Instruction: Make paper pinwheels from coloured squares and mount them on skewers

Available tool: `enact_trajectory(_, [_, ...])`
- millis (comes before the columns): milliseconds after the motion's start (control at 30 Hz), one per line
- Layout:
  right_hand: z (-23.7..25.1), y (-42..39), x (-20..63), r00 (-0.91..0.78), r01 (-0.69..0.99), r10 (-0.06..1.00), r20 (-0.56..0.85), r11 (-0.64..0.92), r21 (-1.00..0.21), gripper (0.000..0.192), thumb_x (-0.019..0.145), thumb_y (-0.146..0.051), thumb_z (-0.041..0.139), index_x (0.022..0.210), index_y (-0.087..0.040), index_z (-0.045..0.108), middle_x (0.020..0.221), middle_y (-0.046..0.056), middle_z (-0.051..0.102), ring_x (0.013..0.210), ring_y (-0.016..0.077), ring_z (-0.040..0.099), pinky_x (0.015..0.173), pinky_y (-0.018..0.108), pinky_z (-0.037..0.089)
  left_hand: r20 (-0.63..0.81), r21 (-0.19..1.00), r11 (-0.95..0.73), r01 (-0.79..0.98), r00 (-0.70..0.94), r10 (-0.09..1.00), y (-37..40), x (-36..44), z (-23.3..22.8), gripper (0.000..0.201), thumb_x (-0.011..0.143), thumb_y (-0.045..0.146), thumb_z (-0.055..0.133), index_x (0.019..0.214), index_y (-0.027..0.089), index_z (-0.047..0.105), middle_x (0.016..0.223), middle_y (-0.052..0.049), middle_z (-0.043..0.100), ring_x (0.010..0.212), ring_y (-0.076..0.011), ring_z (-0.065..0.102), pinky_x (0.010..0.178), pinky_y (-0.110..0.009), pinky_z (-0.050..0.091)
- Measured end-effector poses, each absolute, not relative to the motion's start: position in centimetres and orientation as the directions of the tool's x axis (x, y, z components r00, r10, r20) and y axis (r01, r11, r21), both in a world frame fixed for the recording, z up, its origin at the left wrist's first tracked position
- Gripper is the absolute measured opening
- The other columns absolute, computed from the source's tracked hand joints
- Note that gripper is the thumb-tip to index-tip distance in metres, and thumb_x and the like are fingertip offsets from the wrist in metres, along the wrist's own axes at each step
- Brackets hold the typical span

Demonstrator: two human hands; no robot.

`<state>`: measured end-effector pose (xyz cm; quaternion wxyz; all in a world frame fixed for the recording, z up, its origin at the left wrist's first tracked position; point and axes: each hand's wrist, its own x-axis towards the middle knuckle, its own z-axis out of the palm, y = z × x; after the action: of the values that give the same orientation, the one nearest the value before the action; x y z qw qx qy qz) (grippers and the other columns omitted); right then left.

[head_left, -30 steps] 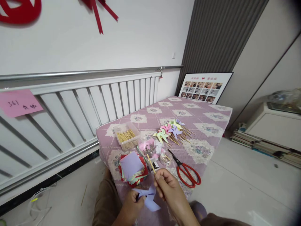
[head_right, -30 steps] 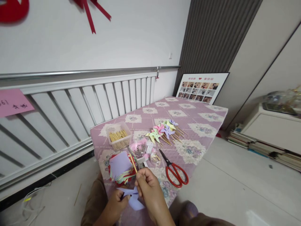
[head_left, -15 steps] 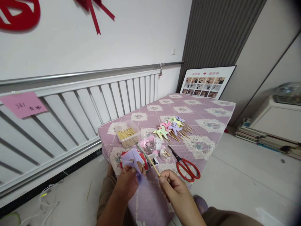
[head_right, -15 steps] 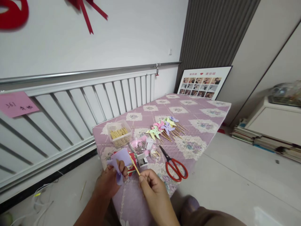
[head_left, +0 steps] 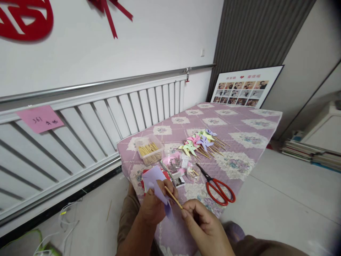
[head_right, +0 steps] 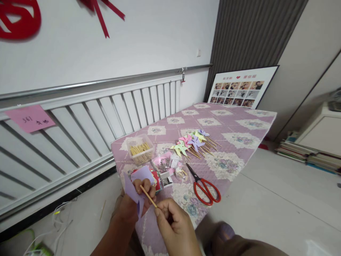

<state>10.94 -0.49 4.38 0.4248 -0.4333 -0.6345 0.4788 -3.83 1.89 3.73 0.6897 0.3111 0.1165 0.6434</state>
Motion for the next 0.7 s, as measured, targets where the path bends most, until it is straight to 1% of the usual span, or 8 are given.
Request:
enact_trajectory(100, [4.7, -0.8, 10.6, -0.267, 0.151, 0.957, 0.115, 0.159, -0.976, 0.027, 0.081, -0.042, 0.054, 0.064, -0.021, 0.053, 0.058, -0.004, 0.041, 0.055, 0.0135, 0.040, 0.052, 0.024, 0.034, 0.243, 0.562, -0.009, -0.827, 0.154, 0.958, 1.6, -3.8, 3.8, 0.022, 0.074, 0.037, 0.071, 0.064, 0.020, 0.060, 0.070, 0.000, 0.051, 0.064, -0.0137, 0.053, 0.056, -0.027, 0.037])
enact_trajectory(167, [4.8, -1.0, 10.4, -0.268, 0.149, 0.956, 0.121, 0.165, -0.975, 0.027, 0.081, -0.042, 0.055, 0.063, -0.021, 0.053, 0.056, -0.004, 0.040, 0.054, 0.0131, 0.038, 0.051, 0.024, 0.033, 0.244, 0.563, -0.010, -0.826, 0.154, 0.957, 1.4, -3.9, 3.8, 0.022, 0.073, 0.038, 0.072, 0.065, 0.021, 0.061, 0.070, 0.000, 0.051, 0.063, -0.0140, 0.053, 0.057, -0.028, 0.037])
enact_trajectory(300, [4.9, -1.1, 10.1, -0.279, 0.140, 0.952, 0.123, 0.167, -0.976, 0.028, 0.081, -0.042, 0.054, 0.063, -0.021, 0.052, 0.057, -0.004, 0.039, 0.054, 0.0131, 0.038, 0.052, 0.024, 0.033, 0.223, 0.574, -0.012, -0.819, 0.141, 0.965, 1.2, -4.0, 3.7, 0.025, 0.071, 0.039, 0.074, 0.064, 0.021, 0.059, 0.069, 0.002, 0.051, 0.060, -0.0121, 0.051, 0.058, -0.028, 0.038])
enact_trajectory(400, [4.9, -1.0, 10.0, -0.303, 0.139, 0.947, 0.106, 0.154, -0.978, 0.028, 0.082, -0.043, 0.052, 0.064, -0.021, 0.051, 0.058, -0.004, 0.038, 0.055, 0.0131, 0.038, 0.052, 0.024, 0.033, 0.234, 0.565, -0.023, -0.825, 0.134, 0.963, 1.2, -4.1, 3.5, 0.025, 0.073, 0.039, 0.073, 0.064, 0.020, 0.057, 0.068, 0.002, 0.050, 0.057, -0.0104, 0.048, 0.057, -0.027, 0.037])
enact_trajectory(567, [4.8, -0.9, 9.7, -0.339, 0.118, 0.940, 0.048, 0.094, -0.989, 0.031, 0.082, -0.047, 0.051, 0.064, -0.021, 0.049, 0.059, -0.004, 0.038, 0.055, 0.0128, 0.035, 0.051, 0.024, 0.031, 0.264, 0.541, -0.046, -0.840, 0.118, 0.957, 1.2, -4.2, 3.2, 0.021, 0.076, 0.036, 0.070, 0.066, 0.020, 0.059, 0.070, 0.002, 0.052, 0.056, -0.0093, 0.048, 0.056, -0.026, 0.035])
enact_trajectory(700, [4.8, -0.8, 9.5, -0.348, 0.081, 0.938, 0.015, 0.046, -0.996, 0.033, 0.079, -0.049, 0.055, 0.064, -0.021, 0.050, 0.059, -0.004, 0.039, 0.055, 0.0128, 0.035, 0.052, 0.024, 0.032, 0.242, 0.546, -0.056, -0.836, 0.094, 0.966, 1.2, -4.3, 3.2, 0.022, 0.077, 0.036, 0.070, 0.066, 0.019, 0.059, 0.069, 0.001, 0.052, 0.057, -0.0102, 0.049, 0.058, -0.027, 0.036])
